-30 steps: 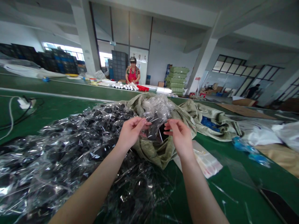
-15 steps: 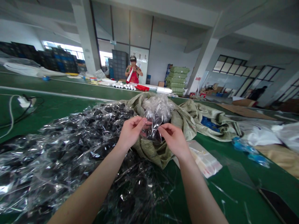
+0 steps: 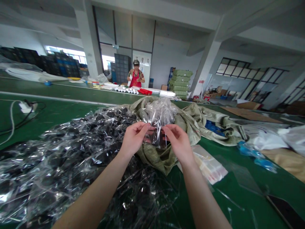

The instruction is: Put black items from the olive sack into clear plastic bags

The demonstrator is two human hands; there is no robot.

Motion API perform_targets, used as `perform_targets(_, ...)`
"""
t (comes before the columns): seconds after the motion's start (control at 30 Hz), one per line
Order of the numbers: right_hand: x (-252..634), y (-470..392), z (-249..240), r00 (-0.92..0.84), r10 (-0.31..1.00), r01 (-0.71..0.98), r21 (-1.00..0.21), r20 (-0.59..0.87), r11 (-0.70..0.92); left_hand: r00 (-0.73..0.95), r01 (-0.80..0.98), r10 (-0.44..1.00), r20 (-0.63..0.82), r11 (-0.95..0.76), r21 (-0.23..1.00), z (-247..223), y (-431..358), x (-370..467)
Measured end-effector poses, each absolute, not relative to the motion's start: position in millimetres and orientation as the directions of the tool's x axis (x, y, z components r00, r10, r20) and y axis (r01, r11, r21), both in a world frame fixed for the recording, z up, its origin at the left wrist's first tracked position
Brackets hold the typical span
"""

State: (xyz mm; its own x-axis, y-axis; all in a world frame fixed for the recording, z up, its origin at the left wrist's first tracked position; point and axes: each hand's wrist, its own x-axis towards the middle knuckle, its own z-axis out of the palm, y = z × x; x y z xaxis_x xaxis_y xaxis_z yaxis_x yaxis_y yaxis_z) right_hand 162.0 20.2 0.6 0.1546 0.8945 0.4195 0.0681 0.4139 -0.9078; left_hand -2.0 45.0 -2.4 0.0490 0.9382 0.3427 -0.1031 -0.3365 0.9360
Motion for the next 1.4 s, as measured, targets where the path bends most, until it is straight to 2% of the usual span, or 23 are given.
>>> perform_targets(0.43,164,25,-1,0.223,0.853,0.108,-0.882,0.472,0.459,0.063,-0.134,0.934,0.351,-0.341,0.931,-2,47,-5)
perform_targets(0.67,164,27,-1,0.282,0.856,0.058,-0.899,0.433,0.435,0.105,-0.146,0.929,0.355,-0.338,0.930,-4,48,-6)
perform_targets(0.93,175,31,-1,0.230,0.873,0.044,-0.900,0.431,0.433,0.171,0.017,0.893,0.417,-0.426,0.904,-5,60,-21)
perform_targets(1.23,180,36,-6,0.194,0.889,-0.063,-0.899,0.414,0.433,0.224,-0.096,0.875,0.428,-0.417,0.904,-3,58,-26)
perform_targets(1.4,182,36,-7,0.177,0.880,-0.064,-0.887,0.440,0.457,0.255,-0.154,0.868,0.427,-0.399,0.904,-3,59,-27)
